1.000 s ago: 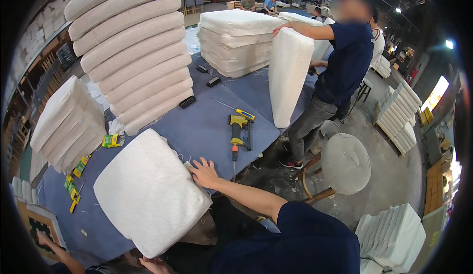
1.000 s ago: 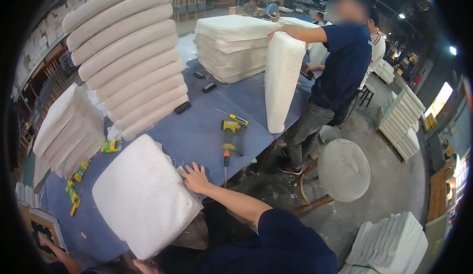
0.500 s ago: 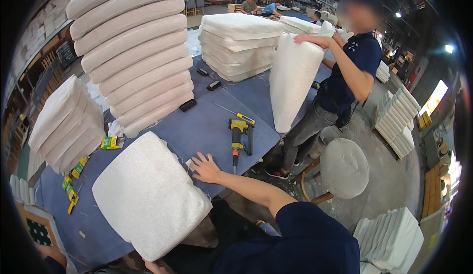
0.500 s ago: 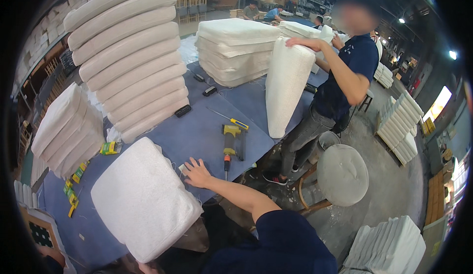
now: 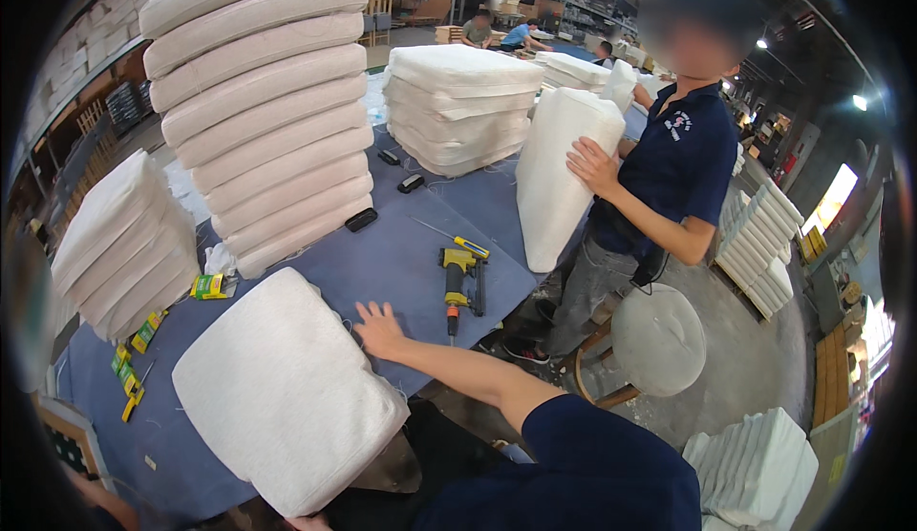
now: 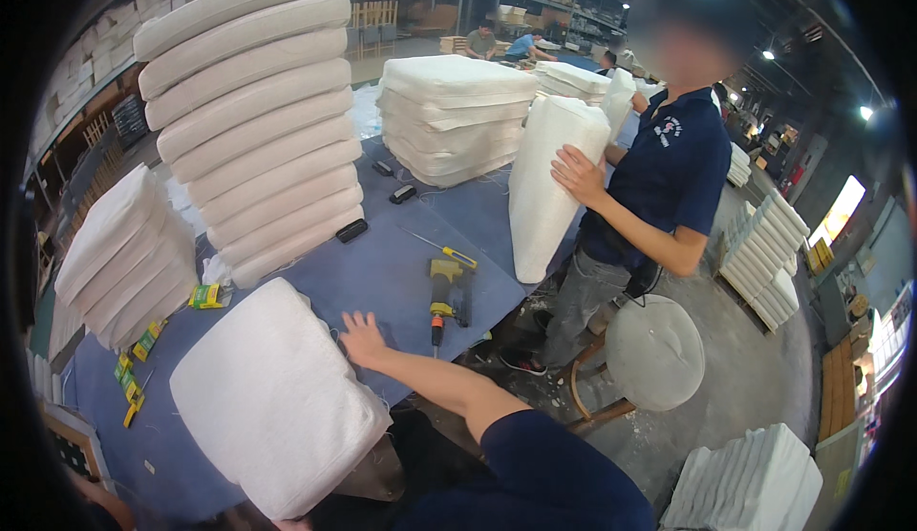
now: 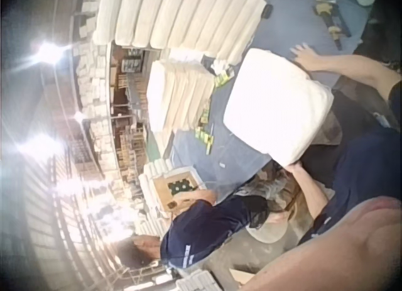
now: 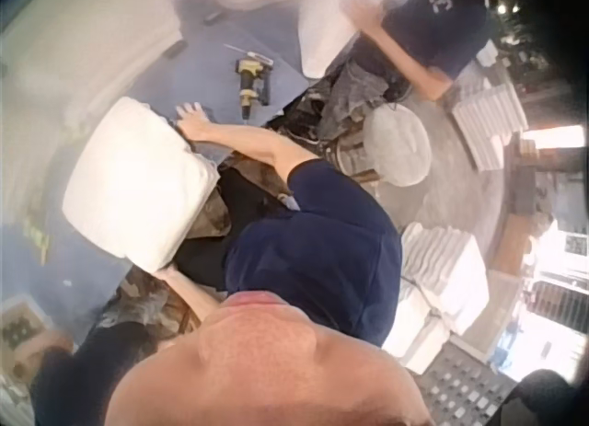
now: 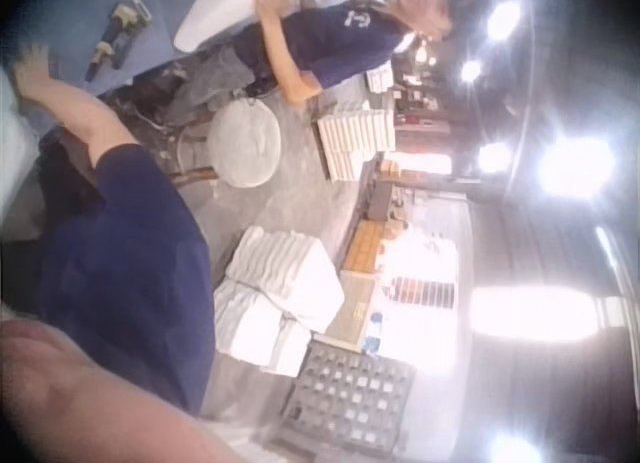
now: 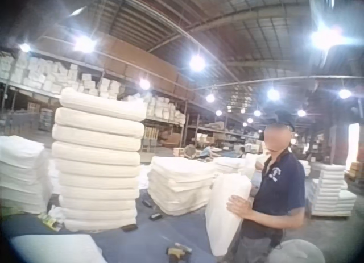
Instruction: The person wraps white fabric around rectangular foam cushions and secures the fabric to the wooden base using a pneumatic staple gun. They repeatedly pick up cushions, align the fabric, and staple the edges before stacking the finished units.
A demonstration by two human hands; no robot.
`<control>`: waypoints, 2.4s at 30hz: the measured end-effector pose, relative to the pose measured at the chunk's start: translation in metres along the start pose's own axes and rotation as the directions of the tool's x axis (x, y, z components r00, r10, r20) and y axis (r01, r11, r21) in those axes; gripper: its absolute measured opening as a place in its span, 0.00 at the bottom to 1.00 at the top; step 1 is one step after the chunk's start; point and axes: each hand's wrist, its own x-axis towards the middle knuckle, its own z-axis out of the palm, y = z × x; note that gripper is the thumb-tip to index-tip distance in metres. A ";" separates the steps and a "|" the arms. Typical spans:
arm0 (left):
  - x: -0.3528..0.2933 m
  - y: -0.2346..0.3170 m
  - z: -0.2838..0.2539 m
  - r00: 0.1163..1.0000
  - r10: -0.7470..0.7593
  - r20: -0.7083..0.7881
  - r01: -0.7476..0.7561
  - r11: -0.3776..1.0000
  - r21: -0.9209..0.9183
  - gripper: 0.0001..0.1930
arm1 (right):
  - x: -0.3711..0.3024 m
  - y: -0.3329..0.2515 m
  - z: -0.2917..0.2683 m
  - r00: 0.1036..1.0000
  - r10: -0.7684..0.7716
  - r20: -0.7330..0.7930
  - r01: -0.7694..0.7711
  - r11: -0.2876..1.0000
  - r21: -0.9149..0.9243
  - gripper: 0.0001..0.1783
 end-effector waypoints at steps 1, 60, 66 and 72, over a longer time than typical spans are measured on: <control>0.009 -0.029 0.041 0.990 -0.058 0.130 0.048 0.996 0.079 0.27 | -0.028 0.052 0.049 0.948 0.287 -0.136 -0.268 0.953 0.143 0.29; -0.156 0.050 0.239 -0.173 0.039 0.984 -0.957 -0.243 -0.159 0.20 | -0.211 -0.107 0.139 0.648 0.330 0.687 -0.069 -0.872 0.484 0.33; -0.145 0.023 0.250 -0.218 0.090 0.972 -0.947 -0.259 -0.188 0.11 | -0.221 -0.099 0.108 0.713 0.180 0.678 -0.073 -0.943 0.326 0.36; -0.150 0.043 0.248 -0.216 0.082 0.973 -0.976 -0.038 -0.213 0.09 | -0.231 -0.099 0.111 0.767 0.210 0.606 -0.113 -0.886 0.450 0.37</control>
